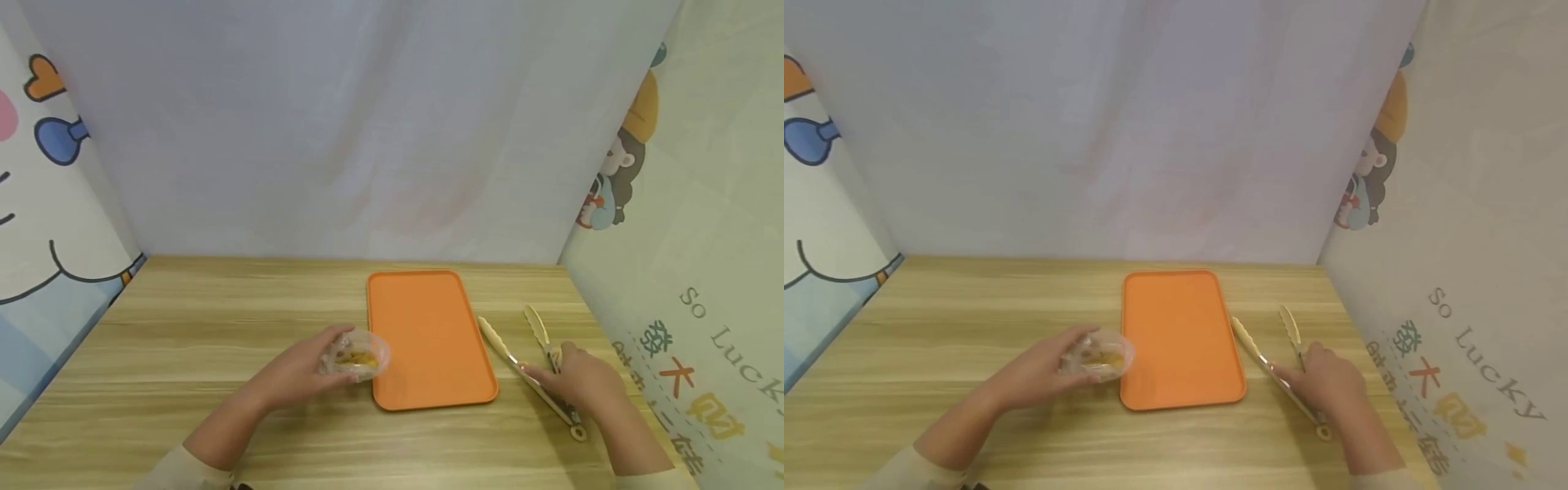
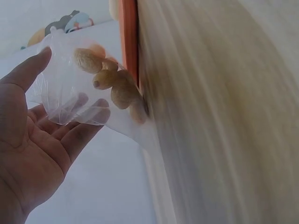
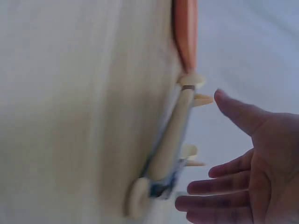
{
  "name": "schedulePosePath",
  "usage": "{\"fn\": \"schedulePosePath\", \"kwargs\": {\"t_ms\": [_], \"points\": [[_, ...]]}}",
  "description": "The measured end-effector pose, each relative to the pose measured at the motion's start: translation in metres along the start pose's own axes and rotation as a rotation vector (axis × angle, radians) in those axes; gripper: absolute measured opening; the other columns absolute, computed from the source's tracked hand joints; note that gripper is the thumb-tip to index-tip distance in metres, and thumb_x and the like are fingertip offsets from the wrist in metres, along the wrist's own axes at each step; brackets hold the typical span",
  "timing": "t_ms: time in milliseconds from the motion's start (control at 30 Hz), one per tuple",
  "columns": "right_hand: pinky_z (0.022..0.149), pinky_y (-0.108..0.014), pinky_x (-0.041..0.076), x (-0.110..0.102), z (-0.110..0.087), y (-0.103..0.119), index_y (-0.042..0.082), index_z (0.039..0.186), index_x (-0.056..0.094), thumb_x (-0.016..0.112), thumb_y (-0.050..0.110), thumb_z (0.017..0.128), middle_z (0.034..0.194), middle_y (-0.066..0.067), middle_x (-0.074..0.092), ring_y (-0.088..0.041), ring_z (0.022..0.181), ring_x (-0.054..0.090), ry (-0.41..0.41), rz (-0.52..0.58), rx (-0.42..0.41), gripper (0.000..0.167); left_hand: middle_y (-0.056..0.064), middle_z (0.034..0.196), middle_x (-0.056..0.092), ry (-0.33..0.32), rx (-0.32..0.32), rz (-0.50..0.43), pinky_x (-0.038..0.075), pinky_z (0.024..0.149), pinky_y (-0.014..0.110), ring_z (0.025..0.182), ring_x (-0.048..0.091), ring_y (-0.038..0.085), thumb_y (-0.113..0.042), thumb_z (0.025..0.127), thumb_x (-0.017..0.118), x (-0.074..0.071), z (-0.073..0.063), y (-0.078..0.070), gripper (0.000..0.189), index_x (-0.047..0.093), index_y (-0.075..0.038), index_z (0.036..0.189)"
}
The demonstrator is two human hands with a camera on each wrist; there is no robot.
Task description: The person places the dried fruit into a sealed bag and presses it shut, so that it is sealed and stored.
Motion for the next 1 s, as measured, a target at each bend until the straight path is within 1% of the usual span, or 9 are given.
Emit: {"fn": "schedulePosePath", "kwargs": {"t_ms": [100, 200, 300, 433, 567, 667, 800, 900, 1000], "points": [[0.078, -0.060, 0.050, -0.012, -0.005, 0.010, -0.013, 0.137, 0.040, 0.040, 0.085, 0.082, 0.130, -0.037, 0.051, -0.054, 0.108, 0.056, -0.063, 0.007, -0.033, 0.113, 0.002, 0.130, 0.059, -0.017, -0.019, -0.026, 0.050, 0.094, 0.047, 0.113, 0.059, 0.019, -0.065, 0.081, 0.068, -0.004, 0.000, 0.002, 0.087, 0.035, -0.027, 0.151], [0.088, -0.063, 0.047, -0.024, -0.010, 0.026, -0.008, 0.143, 0.039, 0.037, 0.083, 0.084, 0.139, -0.034, 0.047, -0.053, 0.119, 0.051, -0.118, 0.045, -0.105, 0.109, 0.000, 0.130, 0.059, -0.041, -0.037, -0.066, 0.053, 0.087, 0.042, 0.110, 0.060, 0.018, -0.064, 0.081, 0.068, -0.008, -0.001, 0.005, 0.084, 0.035, -0.030, 0.151], [0.092, -0.063, 0.045, -0.034, -0.014, 0.045, -0.003, 0.143, 0.043, 0.041, 0.077, 0.089, 0.140, -0.027, 0.051, -0.047, 0.120, 0.053, -0.142, 0.101, -0.178, 0.096, -0.002, 0.130, 0.060, -0.054, -0.031, -0.111, 0.053, 0.081, 0.036, 0.108, 0.061, 0.017, -0.062, 0.083, 0.068, -0.012, 0.000, 0.006, 0.080, 0.036, -0.032, 0.149], [0.088, -0.059, 0.049, -0.043, -0.019, 0.071, 0.007, 0.140, 0.049, 0.047, 0.068, 0.092, 0.137, -0.015, 0.057, -0.037, 0.115, 0.060, -0.144, 0.169, -0.251, 0.078, -0.003, 0.127, 0.062, -0.051, -0.003, -0.162, 0.054, 0.079, 0.031, 0.108, 0.061, 0.015, -0.060, 0.084, 0.068, -0.016, 0.002, 0.006, 0.076, 0.038, -0.031, 0.148], [0.085, -0.050, 0.053, -0.044, -0.018, 0.097, 0.018, 0.140, 0.051, 0.048, 0.066, 0.093, 0.137, -0.003, 0.058, -0.025, 0.113, 0.063, -0.137, 0.244, -0.350, 0.067, -0.001, 0.123, 0.062, -0.030, 0.024, -0.232, 0.055, 0.077, 0.029, 0.104, 0.061, 0.017, -0.055, 0.086, 0.069, -0.021, 0.003, 0.006, 0.070, 0.041, -0.033, 0.145], [0.084, -0.041, 0.056, -0.044, -0.016, 0.115, 0.022, 0.138, 0.053, 0.050, 0.059, 0.096, 0.135, 0.005, 0.059, -0.014, 0.109, 0.063, -0.149, 0.310, -0.485, 0.056, 0.000, 0.123, 0.060, 0.000, 0.048, -0.274, 0.056, 0.079, 0.030, 0.102, 0.061, 0.019, -0.051, 0.087, 0.070, -0.026, 0.004, 0.004, 0.065, 0.041, -0.034, 0.143], [0.083, -0.030, 0.056, -0.042, -0.014, 0.140, 0.026, 0.135, 0.055, 0.050, 0.043, 0.102, 0.128, 0.013, 0.061, -0.003, 0.104, 0.062, -0.202, 0.366, -0.707, 0.038, -0.002, 0.126, 0.059, 0.046, 0.072, -0.291, 0.055, 0.084, 0.031, 0.105, 0.061, 0.018, -0.049, 0.089, 0.069, -0.030, 0.004, -0.001, 0.063, 0.042, -0.035, 0.144], [0.081, -0.027, 0.055, -0.041, -0.014, 0.157, 0.027, 0.134, 0.056, 0.052, 0.029, 0.103, 0.125, 0.013, 0.061, -0.002, 0.103, 0.061, -0.250, 0.380, -0.856, 0.031, -0.003, 0.125, 0.060, 0.082, 0.093, -0.305, 0.054, 0.086, 0.031, 0.107, 0.061, 0.017, -0.046, 0.089, 0.069, -0.031, 0.003, -0.009, 0.062, 0.042, -0.034, 0.144], [0.081, -0.027, 0.053, -0.035, -0.013, 0.172, 0.027, 0.133, 0.059, 0.051, 0.019, 0.103, 0.123, 0.010, 0.060, -0.004, 0.103, 0.059, -0.248, 0.383, -0.969, 0.032, -0.003, 0.125, 0.061, 0.114, 0.124, -0.329, 0.055, 0.086, 0.030, 0.109, 0.061, 0.016, -0.042, 0.090, 0.070, -0.030, -0.001, -0.014, 0.061, 0.043, -0.031, 0.144]]}}
Point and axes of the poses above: each hand's wrist, its own z-axis towards the middle knuckle, its own x-axis out of the palm, y = z × x, the point moved 1 cm from there along z, towards the middle knuckle
